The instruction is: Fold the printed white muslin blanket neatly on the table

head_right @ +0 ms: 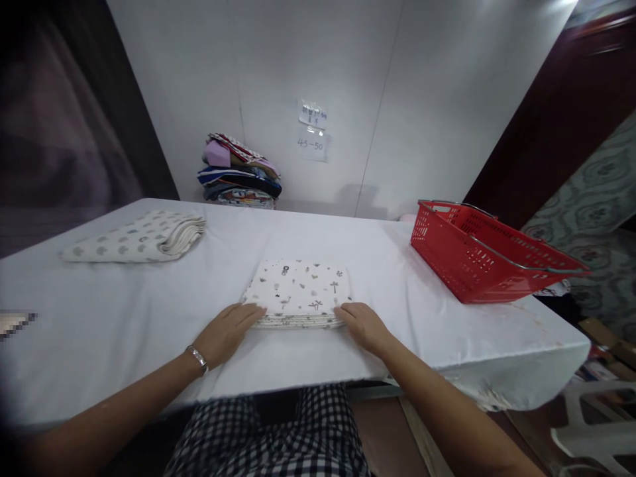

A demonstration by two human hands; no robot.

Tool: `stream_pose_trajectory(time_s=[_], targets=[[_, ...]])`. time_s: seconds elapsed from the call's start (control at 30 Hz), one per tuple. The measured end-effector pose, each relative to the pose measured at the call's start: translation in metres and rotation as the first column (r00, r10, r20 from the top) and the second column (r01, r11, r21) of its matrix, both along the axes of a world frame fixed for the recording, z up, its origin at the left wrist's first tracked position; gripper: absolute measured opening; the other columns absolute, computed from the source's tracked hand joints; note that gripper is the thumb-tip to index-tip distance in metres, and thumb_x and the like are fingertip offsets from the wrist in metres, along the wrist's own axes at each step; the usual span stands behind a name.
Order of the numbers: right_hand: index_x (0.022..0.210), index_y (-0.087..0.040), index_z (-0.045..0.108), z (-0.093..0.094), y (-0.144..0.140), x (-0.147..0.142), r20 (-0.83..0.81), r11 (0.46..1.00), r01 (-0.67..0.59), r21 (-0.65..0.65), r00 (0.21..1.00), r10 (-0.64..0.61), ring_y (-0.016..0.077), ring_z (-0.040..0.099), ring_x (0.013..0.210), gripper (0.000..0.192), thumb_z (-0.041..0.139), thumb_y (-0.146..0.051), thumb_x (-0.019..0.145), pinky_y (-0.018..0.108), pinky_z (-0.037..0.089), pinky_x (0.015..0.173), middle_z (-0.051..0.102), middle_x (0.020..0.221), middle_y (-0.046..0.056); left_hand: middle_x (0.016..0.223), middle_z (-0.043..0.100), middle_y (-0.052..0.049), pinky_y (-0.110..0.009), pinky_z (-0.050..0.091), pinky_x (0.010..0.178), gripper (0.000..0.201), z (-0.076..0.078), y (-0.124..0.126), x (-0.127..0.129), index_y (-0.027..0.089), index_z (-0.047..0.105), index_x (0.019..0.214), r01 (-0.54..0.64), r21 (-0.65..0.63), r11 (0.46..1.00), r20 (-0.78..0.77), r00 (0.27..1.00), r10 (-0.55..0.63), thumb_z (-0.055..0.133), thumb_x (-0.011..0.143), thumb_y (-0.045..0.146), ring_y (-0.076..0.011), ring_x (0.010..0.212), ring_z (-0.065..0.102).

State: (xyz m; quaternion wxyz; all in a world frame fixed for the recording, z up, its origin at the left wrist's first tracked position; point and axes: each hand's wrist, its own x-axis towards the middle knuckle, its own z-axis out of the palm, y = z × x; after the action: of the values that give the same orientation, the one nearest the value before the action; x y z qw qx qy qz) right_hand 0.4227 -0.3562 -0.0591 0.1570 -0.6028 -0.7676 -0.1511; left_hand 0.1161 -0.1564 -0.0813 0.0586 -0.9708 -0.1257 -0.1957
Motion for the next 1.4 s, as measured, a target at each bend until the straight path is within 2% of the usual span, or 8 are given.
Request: stream_pose_trajectory(time_s=[0.17,0.3,0.57,0.7,0.83,1.03,1.2,1.4], targets=[[0.124,-0.021,0.045,-0.008,-0.010,-0.003,-0.019,1.000,0.015,-0.027,1.000,-0.016,0.0197,0.048,0.105,0.043,0.040,-0.009,0.083,0.036,0.041,0.087,0.054,0.116,0.009,0.127,0.049,-0.004,-0.041,0.028,0.100,0.057,0.008,-0.001,-0.006,0.020,0.039,0.128,-0.037,0.001,0.999,-0.031,0.999,0.037,0.033,0.074,0.002,-0.0190,0.122,0.037],[0.126,-0.022,0.042,-0.009,-0.013,-0.003,-0.021,0.998,0.029,-0.049,0.999,-0.030,0.0203,0.044,0.111,0.044,0.041,-0.010,0.084,0.037,0.040,0.089,0.050,0.122,0.009,0.133,0.043,-0.007,-0.047,0.017,0.105,0.057,0.017,-0.015,0.000,0.020,0.033,0.132,-0.041,0.000,0.999,-0.029,0.999,0.041,0.040,0.076,0.014,-0.0222,0.127,0.030],[0.123,-0.017,0.045,0.008,0.002,0.004,-0.021,0.998,0.000,0.062,1.000,0.002,0.0192,0.053,0.096,0.049,0.037,-0.004,0.076,0.036,0.044,0.082,0.058,0.107,0.010,0.136,0.039,-0.007,-0.046,0.009,0.107,0.059,0.012,-0.070,0.065,0.020,0.030,0.134,-0.085,-0.073,0.994,0.039,0.995,0.088,0.047,0.078,0.032,-0.0230,0.126,0.031],[0.122,-0.018,0.046,0.025,0.011,0.009,-0.043,1.000,0.015,0.024,0.999,-0.014,0.0192,0.053,0.097,0.053,0.040,-0.004,0.071,0.036,0.044,0.083,0.057,0.110,0.010,0.133,0.042,-0.009,-0.046,0.012,0.106,0.066,0.008,-0.078,0.093,0.019,0.027,0.135,-0.161,-0.112,0.981,0.073,0.983,0.170,0.051,0.076,0.036,-0.0237,0.123,0.034],[0.119,-0.017,0.049,0.037,0.017,0.009,-0.066,0.999,0.041,-0.009,0.997,-0.041,0.0192,0.053,0.098,0.052,0.041,-0.004,0.069,0.036,0.044,0.085,0.058,0.110,0.009,0.127,0.046,-0.011,-0.046,0.016,0.105,0.067,0.008,-0.075,0.105,0.017,0.027,0.135,-0.231,-0.139,0.963,0.099,0.964,0.246,0.052,0.075,0.032,-0.0237,0.117,0.039],[0.121,-0.017,0.047,0.041,0.018,0.009,-0.124,0.998,0.039,-0.040,0.991,-0.043,0.0193,0.052,0.101,0.054,0.042,-0.004,0.069,0.037,0.043,0.088,0.057,0.112,0.009,0.118,0.053,-0.009,-0.044,0.020,0.103,0.060,0.009,-0.065,0.101,0.017,0.034,0.131,-0.268,-0.105,0.958,0.070,0.959,0.276,0.043,0.073,0.008,-0.0198,0.108,0.046],[0.122,-0.020,0.046,0.041,0.015,0.014,-0.250,0.999,0.042,-0.006,0.967,-0.042,0.0188,0.052,0.102,0.052,0.043,-0.008,0.072,0.038,0.042,0.089,0.057,0.112,0.007,0.112,0.057,-0.009,-0.044,0.022,0.101,0.060,0.010,-0.049,0.081,0.018,0.037,0.129,-0.276,-0.046,0.960,0.097,0.955,0.279,0.037,0.072,0.002,-0.0196,0.103,0.049],[0.119,-0.022,0.049,0.057,0.013,0.014,-0.478,0.994,0.103,0.026,0.875,-0.078,0.0181,0.053,0.103,0.044,0.045,-0.016,0.076,0.036,0.043,0.090,0.056,0.115,0.006,0.104,0.060,-0.010,-0.043,0.026,0.098,0.061,0.031,-0.027,0.049,0.016,0.039,0.127,-0.297,-0.017,0.955,0.150,0.943,0.296,0.040,0.068,0.004,-0.0212,0.098,0.052]])
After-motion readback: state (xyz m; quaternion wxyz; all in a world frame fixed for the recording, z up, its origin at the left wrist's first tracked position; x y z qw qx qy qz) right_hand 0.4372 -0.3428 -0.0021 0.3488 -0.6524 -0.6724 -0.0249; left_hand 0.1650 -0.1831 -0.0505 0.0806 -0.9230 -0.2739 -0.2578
